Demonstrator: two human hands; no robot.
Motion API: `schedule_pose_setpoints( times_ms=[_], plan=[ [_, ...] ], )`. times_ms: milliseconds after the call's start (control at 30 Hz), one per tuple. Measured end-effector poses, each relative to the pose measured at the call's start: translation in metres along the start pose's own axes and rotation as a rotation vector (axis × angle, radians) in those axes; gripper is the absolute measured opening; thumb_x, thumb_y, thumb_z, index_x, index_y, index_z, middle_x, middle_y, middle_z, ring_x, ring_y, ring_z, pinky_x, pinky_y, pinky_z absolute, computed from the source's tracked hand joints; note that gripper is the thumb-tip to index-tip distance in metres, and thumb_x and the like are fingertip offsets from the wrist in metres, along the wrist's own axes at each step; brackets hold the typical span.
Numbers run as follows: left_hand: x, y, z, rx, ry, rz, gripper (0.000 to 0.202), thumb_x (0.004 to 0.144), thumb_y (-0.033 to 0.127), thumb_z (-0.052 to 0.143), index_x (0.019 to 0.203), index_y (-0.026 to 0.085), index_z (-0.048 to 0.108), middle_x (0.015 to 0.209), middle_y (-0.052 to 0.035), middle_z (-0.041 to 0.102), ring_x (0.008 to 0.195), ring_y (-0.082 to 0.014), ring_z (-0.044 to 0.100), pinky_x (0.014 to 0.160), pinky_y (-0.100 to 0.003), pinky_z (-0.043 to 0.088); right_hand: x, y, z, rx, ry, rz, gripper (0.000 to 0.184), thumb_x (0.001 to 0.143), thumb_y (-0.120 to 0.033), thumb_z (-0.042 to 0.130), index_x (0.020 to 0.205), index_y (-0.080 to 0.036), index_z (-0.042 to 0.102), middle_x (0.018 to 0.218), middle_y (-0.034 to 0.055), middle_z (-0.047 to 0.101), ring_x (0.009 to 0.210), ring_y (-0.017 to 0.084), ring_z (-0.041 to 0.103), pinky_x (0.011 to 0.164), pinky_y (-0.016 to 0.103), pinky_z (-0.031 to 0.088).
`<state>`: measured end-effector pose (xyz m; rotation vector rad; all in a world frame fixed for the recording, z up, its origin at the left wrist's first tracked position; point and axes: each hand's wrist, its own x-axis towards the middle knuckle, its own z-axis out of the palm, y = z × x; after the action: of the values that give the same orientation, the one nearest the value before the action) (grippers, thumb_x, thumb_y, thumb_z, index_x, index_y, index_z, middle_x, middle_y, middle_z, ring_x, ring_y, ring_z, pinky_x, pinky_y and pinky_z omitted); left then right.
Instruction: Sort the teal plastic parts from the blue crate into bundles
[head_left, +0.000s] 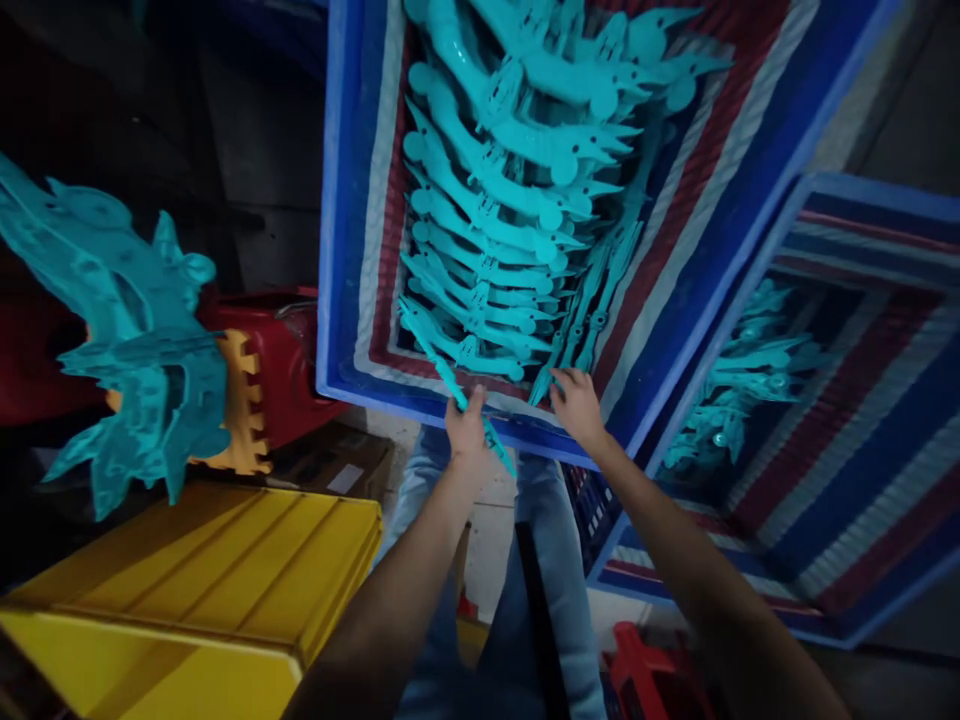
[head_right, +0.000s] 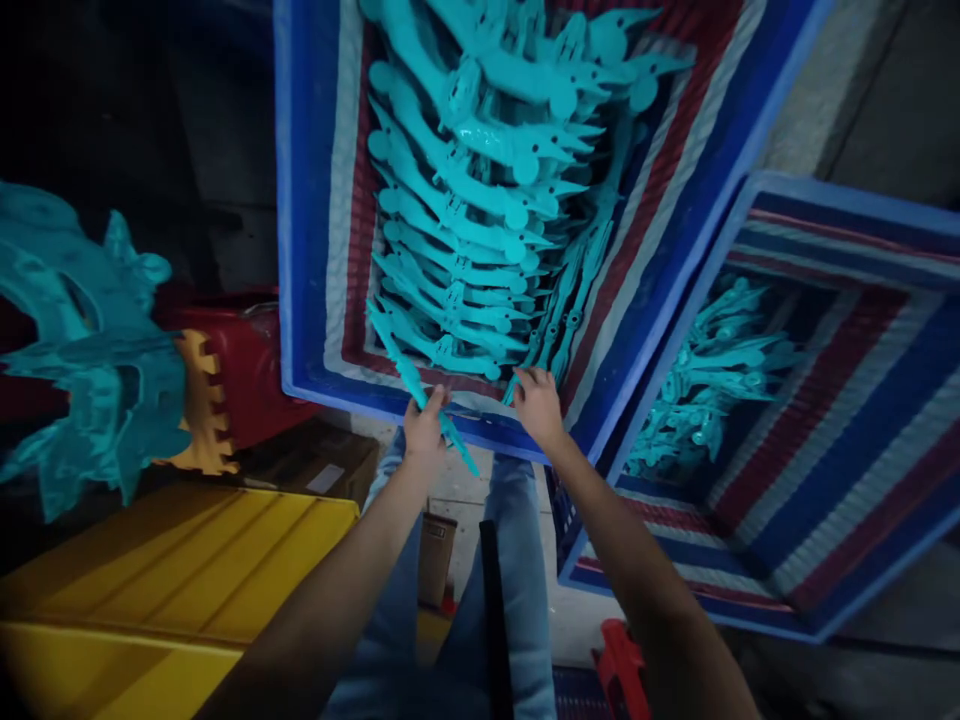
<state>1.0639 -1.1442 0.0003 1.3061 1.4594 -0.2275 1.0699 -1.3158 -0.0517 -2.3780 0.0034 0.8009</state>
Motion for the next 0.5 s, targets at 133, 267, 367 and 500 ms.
schedule_pose_setpoints(
  times_ms=[133, 267, 367, 500],
  plan=[
    [-0.001, 0.010, -0.027, -0.011, -0.037, 0.025, 0.033, 0.064, 0.036, 0.076, 0.084, 0.017, 0.059, 0.079, -0.0032, 0.068, 0.075, -0.0144, 0.063, 0.072, -0.027, 0.045, 0.062, -0.005, 0.057, -0.332, -0.079, -0.057, 0.052, 0.087, -0.029, 0.050, 0.137, -0.017, 0.045, 0.136, 0.0185, 0.043, 0.125, 0.035, 0.035, 0.101, 0.049, 0.032],
    [0.006, 0.019, -0.042, 0.008, -0.060, -0.033, 0.035, 0.067, 0.036, 0.076, 0.091, 0.016, 0.059, 0.085, -0.0060, 0.071, 0.077, -0.0151, 0.064, 0.068, -0.025, 0.044, 0.114, 0.012, 0.120, -0.542, -0.257, 0.038, 0.056, 0.090, -0.027, 0.045, 0.144, -0.019, 0.033, 0.141, 0.0216, 0.037, 0.123, 0.036, 0.037, 0.100, 0.057, 0.027],
    [0.016, 0.021, -0.046, 0.003, -0.031, -0.069, 0.035, 0.068, 0.036, 0.076, 0.091, 0.016, 0.059, 0.086, -0.0066, 0.071, 0.078, -0.0156, 0.065, 0.065, -0.024, 0.044, 0.130, 0.026, 0.147, -0.600, -0.248, 0.059, 0.053, 0.091, -0.029, 0.040, 0.143, -0.022, 0.033, 0.137, 0.0220, 0.039, 0.114, 0.035, 0.043, 0.091, 0.055, 0.034],
    [0.023, 0.025, -0.048, -0.016, -0.005, -0.047, 0.029, 0.067, 0.034, 0.076, 0.082, 0.015, 0.061, 0.082, -0.0052, 0.070, 0.074, -0.0142, 0.063, 0.064, -0.024, 0.044, 0.132, 0.027, 0.134, -0.581, -0.198, 0.010, 0.048, 0.090, -0.021, 0.039, 0.137, -0.023, 0.041, 0.125, 0.0200, 0.046, 0.110, 0.034, 0.044, 0.089, 0.054, 0.035]
  ],
)
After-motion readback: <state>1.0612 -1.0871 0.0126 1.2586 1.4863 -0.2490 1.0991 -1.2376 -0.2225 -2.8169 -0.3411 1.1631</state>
